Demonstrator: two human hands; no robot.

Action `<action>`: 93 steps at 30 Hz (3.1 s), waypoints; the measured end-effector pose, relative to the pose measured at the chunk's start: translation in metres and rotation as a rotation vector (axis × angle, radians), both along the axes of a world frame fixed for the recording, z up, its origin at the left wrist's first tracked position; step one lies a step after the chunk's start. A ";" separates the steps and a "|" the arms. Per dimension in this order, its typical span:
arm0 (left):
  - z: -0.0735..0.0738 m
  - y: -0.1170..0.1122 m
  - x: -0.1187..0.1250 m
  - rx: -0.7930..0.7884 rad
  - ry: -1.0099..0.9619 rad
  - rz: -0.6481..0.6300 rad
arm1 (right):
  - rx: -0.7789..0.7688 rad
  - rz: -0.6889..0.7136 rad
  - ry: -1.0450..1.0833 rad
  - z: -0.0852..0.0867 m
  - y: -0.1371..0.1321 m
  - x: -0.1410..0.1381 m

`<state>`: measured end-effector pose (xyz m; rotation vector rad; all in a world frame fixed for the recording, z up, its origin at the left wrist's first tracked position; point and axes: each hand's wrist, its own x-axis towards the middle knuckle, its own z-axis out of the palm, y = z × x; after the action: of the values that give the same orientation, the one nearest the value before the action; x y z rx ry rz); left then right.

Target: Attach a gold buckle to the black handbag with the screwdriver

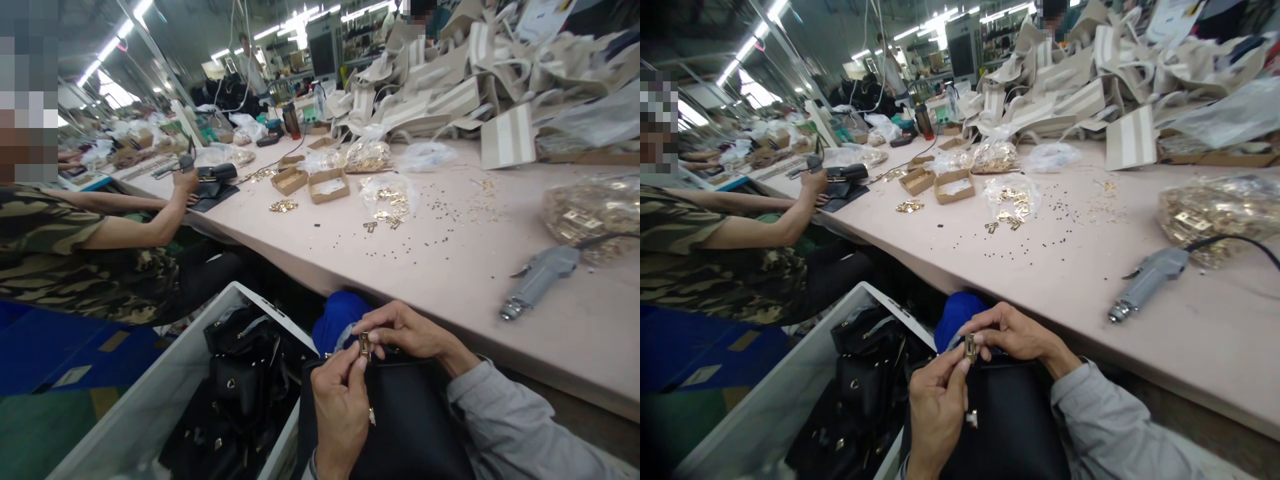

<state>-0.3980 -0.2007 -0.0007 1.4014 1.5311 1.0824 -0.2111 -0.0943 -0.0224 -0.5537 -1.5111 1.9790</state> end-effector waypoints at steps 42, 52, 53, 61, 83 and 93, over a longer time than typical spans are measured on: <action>-0.004 0.003 0.003 -0.127 -0.346 0.080 | -0.077 0.003 0.023 -0.002 -0.001 0.000; -0.008 -0.002 -0.002 -0.108 -0.294 0.019 | -0.127 0.016 0.066 -0.005 -0.003 0.002; -0.008 -0.002 -0.002 -0.107 -0.305 0.022 | -0.129 0.018 0.071 -0.006 -0.003 0.002; -0.013 -0.004 -0.003 -0.102 -0.321 0.019 | -0.117 0.044 0.110 -0.015 -0.001 0.003; -0.010 -0.006 -0.005 -0.134 -0.296 -0.015 | -0.131 0.054 0.125 -0.012 -0.003 0.004; -0.014 -0.007 -0.005 -0.177 -0.374 -0.001 | -0.130 0.054 0.141 -0.013 -0.006 0.005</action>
<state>-0.4029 -0.2075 -0.0148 1.0130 1.3162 1.1072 -0.2065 -0.1002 -0.0356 -0.4202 -1.3321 2.1221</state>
